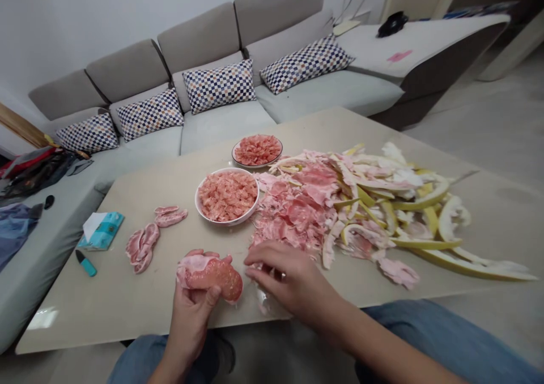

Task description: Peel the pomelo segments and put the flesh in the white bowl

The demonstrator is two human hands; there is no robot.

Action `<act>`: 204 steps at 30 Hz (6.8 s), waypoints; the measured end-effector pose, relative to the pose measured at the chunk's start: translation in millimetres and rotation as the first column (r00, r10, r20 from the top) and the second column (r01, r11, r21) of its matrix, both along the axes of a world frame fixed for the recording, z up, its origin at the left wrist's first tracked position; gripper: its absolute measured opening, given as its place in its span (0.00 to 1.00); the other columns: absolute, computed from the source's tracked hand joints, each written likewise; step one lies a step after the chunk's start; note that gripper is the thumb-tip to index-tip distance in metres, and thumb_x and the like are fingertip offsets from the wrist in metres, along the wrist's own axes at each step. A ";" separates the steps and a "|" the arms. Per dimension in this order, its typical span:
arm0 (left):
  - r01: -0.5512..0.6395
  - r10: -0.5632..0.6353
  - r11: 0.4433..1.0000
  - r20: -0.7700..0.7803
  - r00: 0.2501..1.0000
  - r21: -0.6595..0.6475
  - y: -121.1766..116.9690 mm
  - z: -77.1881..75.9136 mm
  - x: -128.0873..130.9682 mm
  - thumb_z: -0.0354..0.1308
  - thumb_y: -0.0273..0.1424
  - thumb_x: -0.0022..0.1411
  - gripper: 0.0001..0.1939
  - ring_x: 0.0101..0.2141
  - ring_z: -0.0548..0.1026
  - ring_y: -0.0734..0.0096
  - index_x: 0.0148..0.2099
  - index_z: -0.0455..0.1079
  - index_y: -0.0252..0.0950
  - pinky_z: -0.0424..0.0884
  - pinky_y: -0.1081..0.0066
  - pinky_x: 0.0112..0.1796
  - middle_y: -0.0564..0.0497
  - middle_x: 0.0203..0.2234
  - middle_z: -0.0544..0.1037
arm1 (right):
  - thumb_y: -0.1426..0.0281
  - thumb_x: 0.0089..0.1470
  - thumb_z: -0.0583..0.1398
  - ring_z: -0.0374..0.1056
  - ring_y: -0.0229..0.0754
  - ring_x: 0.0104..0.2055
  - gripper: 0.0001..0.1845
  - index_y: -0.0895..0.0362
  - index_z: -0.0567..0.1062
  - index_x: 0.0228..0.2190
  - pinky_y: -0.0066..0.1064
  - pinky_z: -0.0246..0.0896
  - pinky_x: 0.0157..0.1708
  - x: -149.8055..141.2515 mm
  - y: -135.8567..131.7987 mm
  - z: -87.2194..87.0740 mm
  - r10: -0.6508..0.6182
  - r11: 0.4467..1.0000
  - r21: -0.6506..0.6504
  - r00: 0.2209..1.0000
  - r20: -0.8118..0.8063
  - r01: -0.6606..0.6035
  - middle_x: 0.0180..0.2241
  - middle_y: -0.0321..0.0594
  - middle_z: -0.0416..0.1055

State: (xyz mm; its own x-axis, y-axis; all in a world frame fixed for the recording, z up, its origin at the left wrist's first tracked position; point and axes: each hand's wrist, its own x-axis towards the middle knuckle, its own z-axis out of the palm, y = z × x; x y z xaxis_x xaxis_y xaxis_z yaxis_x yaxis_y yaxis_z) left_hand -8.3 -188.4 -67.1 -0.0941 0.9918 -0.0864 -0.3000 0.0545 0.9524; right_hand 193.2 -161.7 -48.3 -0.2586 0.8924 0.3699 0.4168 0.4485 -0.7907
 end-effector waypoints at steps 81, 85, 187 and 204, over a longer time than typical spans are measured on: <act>0.274 -0.306 0.907 -0.052 0.951 -0.319 -4.1 3.0 8.3 0.62 0.38 0.59 0.24 0.24 0.77 0.69 0.56 0.62 0.41 0.73 0.70 0.27 0.52 0.33 0.76 | 0.73 0.55 0.56 0.68 0.36 0.24 0.09 0.57 0.77 0.29 0.25 0.56 0.26 -16.5 -9.3 -14.8 -0.065 0.998 0.013 0.991 0.118 0.064 0.25 0.38 0.75; 0.264 -0.268 0.919 0.028 0.963 -0.294 -3.2 4.9 10.3 0.61 0.36 0.60 0.24 0.25 0.77 0.69 0.56 0.59 0.41 0.73 0.70 0.28 0.53 0.32 0.76 | 0.73 0.58 0.56 0.73 0.38 0.32 0.10 0.55 0.78 0.35 0.26 0.62 0.32 -14.7 -7.6 -16.1 -0.003 1.000 0.016 0.995 0.102 0.002 0.32 0.39 0.79; 0.125 -0.164 0.975 -0.214 0.963 -0.186 1.8 1.0 4.7 0.68 0.36 0.53 0.24 0.49 0.73 0.60 0.52 0.72 0.38 0.67 0.69 0.50 0.46 0.48 0.77 | 0.74 0.56 0.59 0.72 0.44 0.41 0.09 0.56 0.79 0.37 0.35 0.66 0.42 -3.1 1.9 -7.1 -0.076 0.994 -0.078 0.997 0.014 0.077 0.38 0.42 0.78; 0.150 -0.183 0.977 -0.238 0.954 -0.151 -3.5 -6.5 4.8 0.65 0.34 0.57 0.24 0.51 0.72 0.63 0.55 0.68 0.41 0.66 0.71 0.50 0.47 0.51 0.75 | 0.75 0.50 0.60 0.69 0.38 0.27 0.09 0.58 0.81 0.26 0.25 0.59 0.26 -21.0 -2.6 -4.8 -0.068 0.912 -0.411 0.982 -0.174 -0.010 0.24 0.37 0.78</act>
